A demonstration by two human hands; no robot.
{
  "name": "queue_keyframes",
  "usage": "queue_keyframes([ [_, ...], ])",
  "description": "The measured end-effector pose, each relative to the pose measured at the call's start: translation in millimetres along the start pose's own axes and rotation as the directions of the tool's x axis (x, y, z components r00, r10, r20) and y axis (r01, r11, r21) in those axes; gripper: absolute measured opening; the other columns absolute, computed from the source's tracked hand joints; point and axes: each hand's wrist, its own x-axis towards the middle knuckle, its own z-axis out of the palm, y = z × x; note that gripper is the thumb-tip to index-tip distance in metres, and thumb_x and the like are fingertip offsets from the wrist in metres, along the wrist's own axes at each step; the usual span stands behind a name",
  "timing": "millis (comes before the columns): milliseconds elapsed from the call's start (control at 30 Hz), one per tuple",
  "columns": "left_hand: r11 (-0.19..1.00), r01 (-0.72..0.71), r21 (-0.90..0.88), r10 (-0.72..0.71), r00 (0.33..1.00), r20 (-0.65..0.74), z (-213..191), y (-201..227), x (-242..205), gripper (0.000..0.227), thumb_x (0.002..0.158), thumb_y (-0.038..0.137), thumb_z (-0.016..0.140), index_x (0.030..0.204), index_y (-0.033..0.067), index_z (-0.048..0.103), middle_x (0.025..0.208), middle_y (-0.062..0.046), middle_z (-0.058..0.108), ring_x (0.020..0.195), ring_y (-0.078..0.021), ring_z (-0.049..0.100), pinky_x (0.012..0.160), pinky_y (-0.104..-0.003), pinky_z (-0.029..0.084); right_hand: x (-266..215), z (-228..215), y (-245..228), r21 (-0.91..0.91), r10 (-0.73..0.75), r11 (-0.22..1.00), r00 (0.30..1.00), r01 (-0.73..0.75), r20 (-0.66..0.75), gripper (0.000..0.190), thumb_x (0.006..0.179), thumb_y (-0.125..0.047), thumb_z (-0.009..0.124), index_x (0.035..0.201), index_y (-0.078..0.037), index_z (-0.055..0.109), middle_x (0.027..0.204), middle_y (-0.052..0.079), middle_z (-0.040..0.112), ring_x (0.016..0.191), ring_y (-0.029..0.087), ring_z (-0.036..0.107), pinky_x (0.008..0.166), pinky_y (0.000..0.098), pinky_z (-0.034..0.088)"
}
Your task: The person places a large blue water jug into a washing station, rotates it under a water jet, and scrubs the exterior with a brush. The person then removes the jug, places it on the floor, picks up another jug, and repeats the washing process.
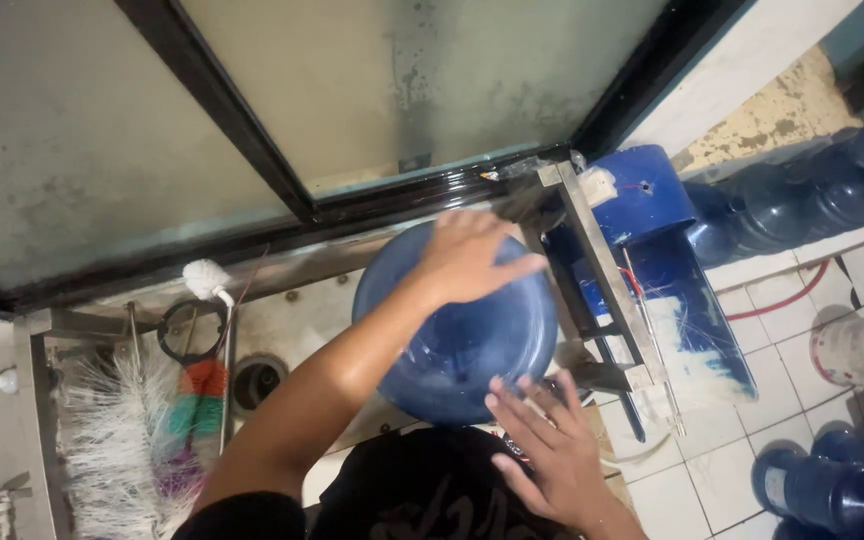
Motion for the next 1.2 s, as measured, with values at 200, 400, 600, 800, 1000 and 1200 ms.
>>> queue_keyframes([
  [200, 0.833, -0.528, -0.167, 0.546, 0.733, 0.405, 61.8, 76.0, 16.8, 0.049, 0.083, 0.063, 0.052, 0.087, 0.0215, 0.079, 0.088, -0.001, 0.077, 0.091, -0.0217, 0.076, 0.083, -0.035, 0.057, 18.7, -29.9, 51.9, 0.413, 0.285, 0.905, 0.870, -0.106, -0.402, 0.029, 0.101, -0.012, 0.054, 0.125, -0.001, 0.066, 0.109, 0.013, 0.077, 0.101, 0.020, 0.078, 0.089, 0.0341, 0.065],
  [400, 0.797, -0.526, -0.296, 0.563, 0.470, 0.679, 71.0, 138.7, -85.2, 0.053, 0.090, 0.060, 0.057, 0.073, 0.0138, 0.075, 0.080, -0.010, 0.077, 0.076, -0.0324, 0.072, 0.071, -0.047, 0.056, 128.1, -42.5, 121.5, 0.298, 0.312, 0.914, 0.946, -0.274, -0.089, 0.047, 0.092, -0.019, 0.072, 0.136, -0.006, 0.062, 0.131, 0.014, 0.069, 0.122, 0.028, 0.066, 0.106, 0.0391, 0.050],
  [600, 0.817, -0.493, -0.299, 0.512, 0.859, -0.018, 27.8, 65.0, -154.1, 0.046, 0.095, 0.045, 0.066, 0.125, 0.0094, 0.064, 0.138, -0.013, 0.058, 0.140, -0.0333, 0.044, 0.114, -0.061, 0.030, 111.0, -19.0, 140.0, 0.375, 0.195, 0.900, 0.974, -0.224, 0.114, 0.064, 0.101, -0.034, 0.056, 0.159, -0.015, 0.038, 0.174, 0.018, 0.015, 0.162, 0.035, 0.012, 0.128, 0.0503, 0.013],
  [800, 0.997, -0.030, -0.075, 0.000, 0.928, -0.371, -15.3, -5.4, -117.4, 0.092, 0.093, 0.057, 0.065, 0.160, 0.0072, 0.026, 0.166, -0.031, 0.020, 0.157, -0.0512, 0.005, 0.118, -0.075, 0.002, 13.6, 22.9, 82.7, -0.089, 0.116, 0.989, 0.993, -0.117, -0.012, 0.052, 0.105, -0.034, 0.035, 0.152, -0.016, 0.050, 0.172, 0.016, 0.017, 0.159, 0.044, -0.009, 0.124, 0.0667, -0.007],
  [1000, 0.971, 0.228, -0.071, -0.213, 0.962, 0.173, -11.9, 1.7, 0.3, 0.089, 0.088, 0.078, 0.046, 0.149, 0.0131, 0.047, 0.153, -0.015, 0.047, 0.144, -0.0371, 0.038, 0.114, -0.057, 0.031, 4.7, 16.1, 13.4, 0.073, -0.057, 0.996, 0.993, 0.050, 0.104, 0.049, 0.096, -0.020, 0.053, 0.143, -0.006, 0.056, 0.141, 0.015, 0.061, 0.140, 0.034, 0.051, 0.124, 0.0656, 0.012],
  [1200, 0.969, -0.244, -0.040, 0.246, 0.934, 0.258, 21.4, 61.4, 18.7, 0.067, 0.089, 0.073, 0.046, 0.114, 0.0191, 0.076, 0.114, -0.006, 0.075, 0.109, -0.0295, 0.069, 0.093, -0.050, 0.051, 36.8, -15.5, 44.6, 0.183, -0.206, 0.944, 0.921, 0.276, -0.330, 0.022, 0.099, -0.006, 0.061, 0.120, -0.012, 0.059, 0.109, 0.014, 0.076, 0.096, 0.029, 0.076, 0.087, 0.0349, 0.058],
])
